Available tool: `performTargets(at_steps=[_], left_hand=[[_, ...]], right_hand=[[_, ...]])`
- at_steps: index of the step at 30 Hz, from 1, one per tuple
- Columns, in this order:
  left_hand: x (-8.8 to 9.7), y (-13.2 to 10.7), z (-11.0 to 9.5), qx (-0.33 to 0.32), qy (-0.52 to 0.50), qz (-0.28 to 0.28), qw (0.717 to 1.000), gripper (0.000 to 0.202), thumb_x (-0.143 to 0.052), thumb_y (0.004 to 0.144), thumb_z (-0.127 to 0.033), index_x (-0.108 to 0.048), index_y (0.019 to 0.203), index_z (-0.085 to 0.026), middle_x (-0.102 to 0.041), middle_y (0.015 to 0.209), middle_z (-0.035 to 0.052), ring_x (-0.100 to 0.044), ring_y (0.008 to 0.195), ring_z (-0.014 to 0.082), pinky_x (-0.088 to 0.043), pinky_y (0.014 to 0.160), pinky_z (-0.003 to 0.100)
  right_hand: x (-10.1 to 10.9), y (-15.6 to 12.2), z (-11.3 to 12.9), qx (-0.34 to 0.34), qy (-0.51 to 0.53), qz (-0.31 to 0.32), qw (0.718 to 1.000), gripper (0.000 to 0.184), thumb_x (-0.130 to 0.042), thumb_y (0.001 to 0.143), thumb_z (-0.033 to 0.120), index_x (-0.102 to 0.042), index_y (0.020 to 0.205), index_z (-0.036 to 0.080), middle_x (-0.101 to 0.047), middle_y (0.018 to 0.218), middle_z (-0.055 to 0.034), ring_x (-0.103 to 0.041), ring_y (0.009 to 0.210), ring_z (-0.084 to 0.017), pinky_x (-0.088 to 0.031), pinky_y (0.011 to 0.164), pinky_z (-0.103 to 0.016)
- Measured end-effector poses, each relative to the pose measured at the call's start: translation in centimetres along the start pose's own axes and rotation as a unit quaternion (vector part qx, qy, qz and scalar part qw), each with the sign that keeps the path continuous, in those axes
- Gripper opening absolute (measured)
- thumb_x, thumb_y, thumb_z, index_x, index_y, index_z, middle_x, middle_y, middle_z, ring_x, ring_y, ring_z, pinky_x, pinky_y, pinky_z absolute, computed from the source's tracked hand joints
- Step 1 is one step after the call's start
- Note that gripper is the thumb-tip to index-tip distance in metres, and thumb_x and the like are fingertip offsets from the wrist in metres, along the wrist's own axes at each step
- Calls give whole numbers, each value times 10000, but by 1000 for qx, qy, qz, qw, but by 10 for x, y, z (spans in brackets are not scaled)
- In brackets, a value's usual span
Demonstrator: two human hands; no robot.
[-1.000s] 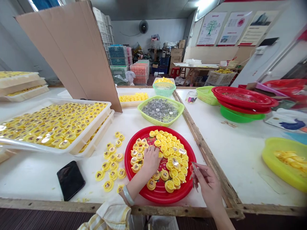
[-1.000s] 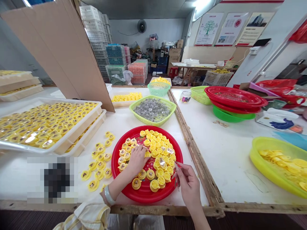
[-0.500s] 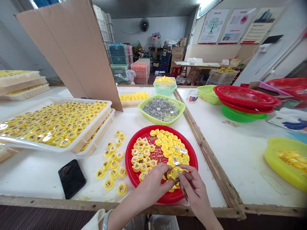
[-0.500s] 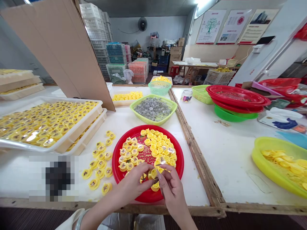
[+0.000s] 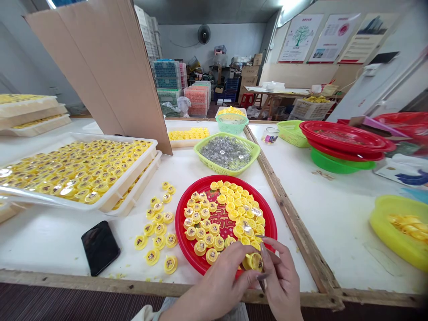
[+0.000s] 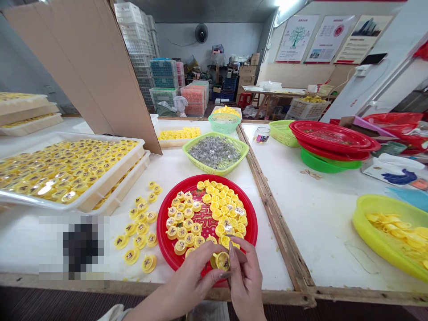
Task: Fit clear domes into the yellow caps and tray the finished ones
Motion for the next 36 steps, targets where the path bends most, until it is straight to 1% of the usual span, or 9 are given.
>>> performTargets(at_steps=[5,10,13,16,18,24,29,33,36], left_hand=[[-5,-6,-5,-14,7,19,1000,307,-411,979,-214,-430,1286,-200,-542,1239,117,-527,1144,201,-440,1012,361],[-6,-5,-8,-10,38,46,998,345,-458,965,-233,-404,1301,-180,-522,1259,136,-508,1171,222,-432,1031,380],[-10,-4,-8,-7,45,29,999,326,-439,972,-247,-421,1282,-149,-539,1231,155,-514,1162,242,-435,1026,411],[-14,-3,-8,-14,47,8,999,315,-389,986,-272,-433,1261,-125,-552,1187,173,-533,1116,264,-455,990,446],[-16,-3,-8,-23,52,2,998,305,-359,990,-266,-434,1252,-129,-552,1186,173,-532,1108,266,-457,984,454],[-16,-6,-9,-36,62,-23,997,273,-356,993,-290,-452,1207,-151,-567,1133,158,-540,1054,257,-471,949,441],[-18,-6,-9,-60,59,-39,996,265,-308,1004,-285,-473,1160,-149,-570,1092,159,-528,1011,246,-470,923,441],[-15,-7,-5,-55,-28,-59,996,302,-306,1013,-338,-496,1164,-159,-578,1066,137,-550,981,217,-488,916,399],[-18,-14,5,5,-105,-42,994,390,-267,1023,-391,-476,1282,-188,-564,1244,150,-543,1147,227,-460,1017,399]], right_hand=[[-6,-12,7,-10,39,-55,998,288,-629,889,421,-600,1127,260,-737,855,-42,-697,702,-159,-566,638,-230],[-13,-15,20,-26,36,-77,996,336,-651,860,473,-608,1117,260,-736,840,-30,-696,720,-163,-558,658,-238],[-15,-20,23,-16,34,-110,993,327,-660,850,478,-613,1085,254,-747,857,-36,-704,749,-168,-561,690,-250],[-17,-27,19,-42,41,-167,984,302,-663,855,460,-603,1055,242,-758,847,-40,-706,742,-167,-555,676,-244],[-18,-30,17,-57,48,-184,980,319,-659,858,465,-590,1068,235,-763,833,-44,-709,743,-174,-556,682,-256],[-18,-28,21,-40,56,-147,987,402,-677,835,505,-568,1118,241,-763,855,-49,-720,759,-188,-559,734,-295],[-19,-34,19,-21,36,-154,987,355,-642,872,476,-573,1116,227,-760,890,-78,-727,802,-220,-566,747,-328],[-22,-35,17,-10,45,-153,987,353,-631,884,461,-554,1142,233,-755,892,-71,-726,803,-216,-570,746,-331],[-24,-32,18,-36,49,-152,986,396,-664,853,478,-546,1149,244,-749,870,-50,-719,791,-199,-570,736,-308]])
Point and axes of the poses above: each hand's wrist, its own y-axis towards the middle knuckle, its own x-axis out of the back of the hand, z = x × y, the point moved 4 cm from there along y, towards the middle knuckle
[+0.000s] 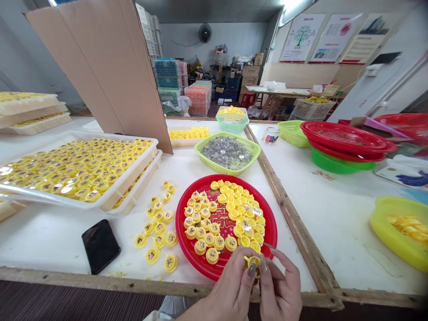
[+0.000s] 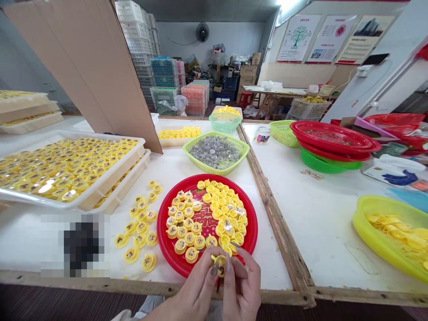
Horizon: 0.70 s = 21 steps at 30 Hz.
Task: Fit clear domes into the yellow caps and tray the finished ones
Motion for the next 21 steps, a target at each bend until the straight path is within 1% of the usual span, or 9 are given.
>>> performTargets(at_steps=[2,4,6,8,12,14,16,18,21], left_hand=[[-2,-6,13,68,-27,1,997,474,-258,1017,-443,-398,1400,-201,-448,1449,155,-413,1347,249,-346,1140,436],[-5,-11,27,132,-53,-9,990,580,-270,996,-516,-325,1469,-184,-325,1552,149,-268,1446,258,-224,1202,459],[-8,-11,37,186,-87,-33,978,679,-260,969,-592,-329,1476,-145,-311,1562,157,-219,1466,266,-162,1214,473],[-9,-7,40,214,-120,-59,968,740,-236,948,-643,-381,1449,-119,-352,1541,165,-216,1467,275,-132,1214,486],[-8,4,35,209,-155,-83,962,728,-279,943,-643,-438,1405,-102,-416,1498,175,-231,1461,286,-113,1208,506],[-7,7,33,197,-160,-82,964,642,-379,944,-586,-457,1383,-124,-453,1473,159,-264,1446,283,-156,1200,504],[-7,10,32,176,-159,-79,968,532,-463,940,-502,-485,1346,-159,-500,1435,130,-352,1397,268,-221,1184,480],[-7,12,32,156,-157,-82,972,448,-475,947,-438,-504,1309,-175,-533,1399,113,-437,1328,245,-274,1161,445],[-5,14,35,158,-158,-93,970,401,-449,953,-395,-512,1287,-181,-555,1368,101,-446,1312,239,-301,1143,427]], right_hand=[[-1,3,1,-33,6,-3,999,409,-675,840,483,-544,1147,247,-750,865,-45,-717,804,-200,-570,754,-311],[-2,7,1,-63,15,-5,998,413,-684,831,479,-544,1142,246,-754,876,-51,-719,830,-213,-571,775,-329],[-1,12,-2,-84,24,-5,996,433,-704,812,472,-547,1140,236,-753,861,-58,-719,823,-224,-574,767,-340],[1,17,-6,-107,38,4,994,475,-725,791,469,-543,1157,227,-739,788,-47,-710,733,-216,-578,669,-317],[6,26,-12,-121,75,17,990,472,-723,790,469,-557,1161,229,-590,545,54,-570,480,-130,-468,442,-207],[7,27,-12,-120,85,16,989,431,-712,801,475,-569,1137,245,-518,496,84,-501,446,-101,-417,417,-173],[6,26,-11,-122,87,13,989,416,-709,803,486,-569,1124,262,-506,496,89,-465,444,-89,-395,418,-159],[5,24,-10,-121,90,11,988,412,-711,802,492,-573,1113,260,-490,488,93,-423,433,-76,-372,417,-148],[5,22,-10,-118,92,9,989,413,-717,802,485,-580,1112,249,-455,465,102,-388,426,-65,-352,421,-137]])
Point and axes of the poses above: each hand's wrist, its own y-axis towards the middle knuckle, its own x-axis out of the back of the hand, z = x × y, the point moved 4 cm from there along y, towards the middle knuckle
